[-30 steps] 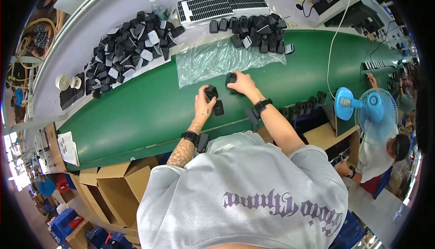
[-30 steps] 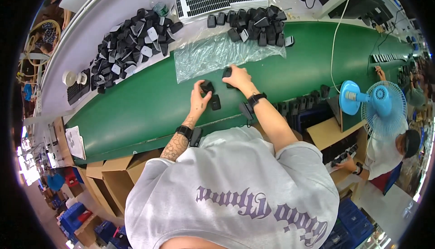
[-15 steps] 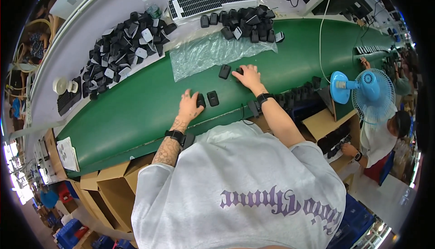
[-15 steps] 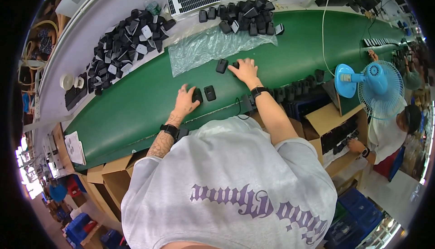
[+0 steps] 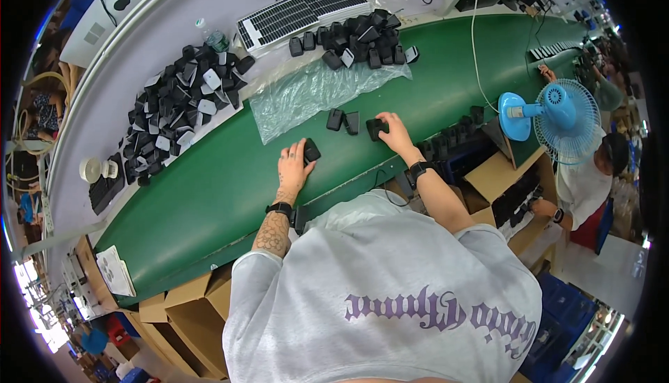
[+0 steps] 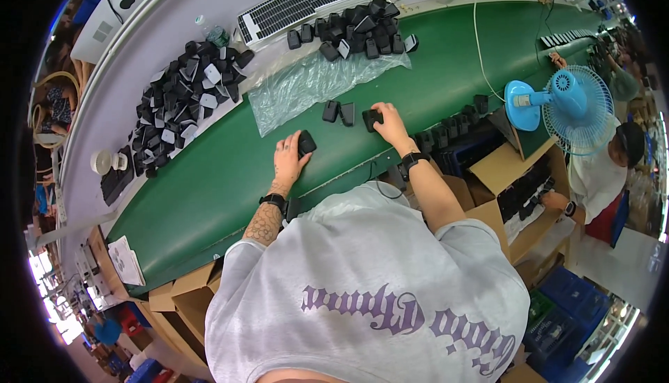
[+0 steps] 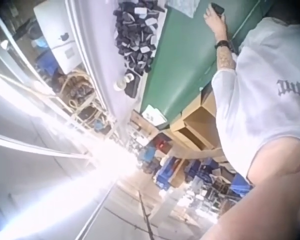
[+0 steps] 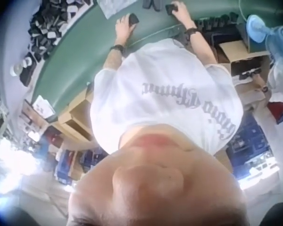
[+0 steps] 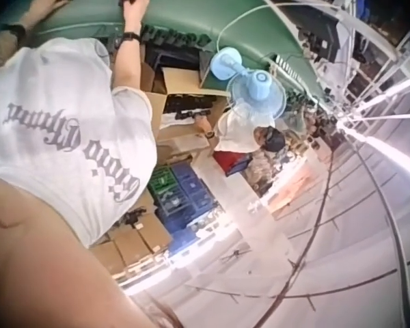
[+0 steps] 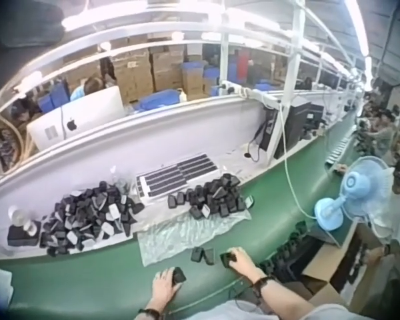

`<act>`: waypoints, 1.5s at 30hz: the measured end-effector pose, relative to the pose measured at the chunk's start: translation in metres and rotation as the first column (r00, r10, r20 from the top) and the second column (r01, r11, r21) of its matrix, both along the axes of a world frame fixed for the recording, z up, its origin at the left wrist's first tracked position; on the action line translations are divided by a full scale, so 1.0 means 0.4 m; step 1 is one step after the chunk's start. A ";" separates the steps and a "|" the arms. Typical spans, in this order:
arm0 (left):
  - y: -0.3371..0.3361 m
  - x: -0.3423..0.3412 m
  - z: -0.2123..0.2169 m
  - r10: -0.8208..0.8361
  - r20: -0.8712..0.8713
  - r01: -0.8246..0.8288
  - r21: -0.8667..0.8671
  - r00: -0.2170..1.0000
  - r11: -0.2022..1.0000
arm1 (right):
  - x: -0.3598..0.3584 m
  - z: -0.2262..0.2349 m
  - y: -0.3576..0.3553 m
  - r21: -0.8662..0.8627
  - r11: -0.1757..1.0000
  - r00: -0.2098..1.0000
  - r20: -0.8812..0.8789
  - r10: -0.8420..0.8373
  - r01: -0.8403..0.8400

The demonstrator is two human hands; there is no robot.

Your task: Picking electronic components from a conveyor belt, arranging them, and packing them into a cardboard box.

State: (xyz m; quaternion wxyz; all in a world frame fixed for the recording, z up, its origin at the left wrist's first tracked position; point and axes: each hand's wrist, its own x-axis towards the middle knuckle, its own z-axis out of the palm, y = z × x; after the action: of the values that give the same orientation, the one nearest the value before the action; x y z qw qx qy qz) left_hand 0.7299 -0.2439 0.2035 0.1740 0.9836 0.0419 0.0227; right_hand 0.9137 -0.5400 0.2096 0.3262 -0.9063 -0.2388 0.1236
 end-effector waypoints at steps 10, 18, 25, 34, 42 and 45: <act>-0.035 0.222 0.106 -0.122 -0.055 0.122 0.015 0.991 0.992 | -0.035 0.062 0.148 -0.091 0.983 0.895 0.406 0.184 -0.161; -0.051 0.354 0.009 -0.254 -0.158 0.251 -0.039 0.954 0.967 | -0.004 0.055 0.185 -0.317 0.928 0.955 0.154 0.255 -0.197; -0.041 0.187 0.069 -0.175 -0.272 0.208 0.099 0.946 0.973 | -0.037 0.001 0.142 0.081 0.935 0.928 0.175 0.329 -0.346; 0.024 -0.018 0.012 0.097 -0.025 -0.096 0.039 0.995 0.995 | -0.019 0.002 0.026 -0.294 0.894 0.831 0.353 0.430 -0.338; 0.036 0.004 -0.019 -0.029 0.067 0.028 0.013 0.997 1.000 | -0.062 -0.015 0.070 -0.270 0.854 0.762 0.387 0.519 -0.445; 0.044 -0.007 0.015 -0.068 -0.123 0.065 -0.024 0.990 0.998 | -0.070 -0.052 0.086 -0.239 0.886 0.742 0.484 0.463 -0.397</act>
State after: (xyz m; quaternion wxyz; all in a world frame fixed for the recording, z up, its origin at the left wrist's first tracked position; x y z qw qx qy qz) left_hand 0.7270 -0.2263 0.2096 0.1816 0.9821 0.0199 -0.0448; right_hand 0.8858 -0.5057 0.1888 0.1552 -0.8426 -0.5138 -0.0444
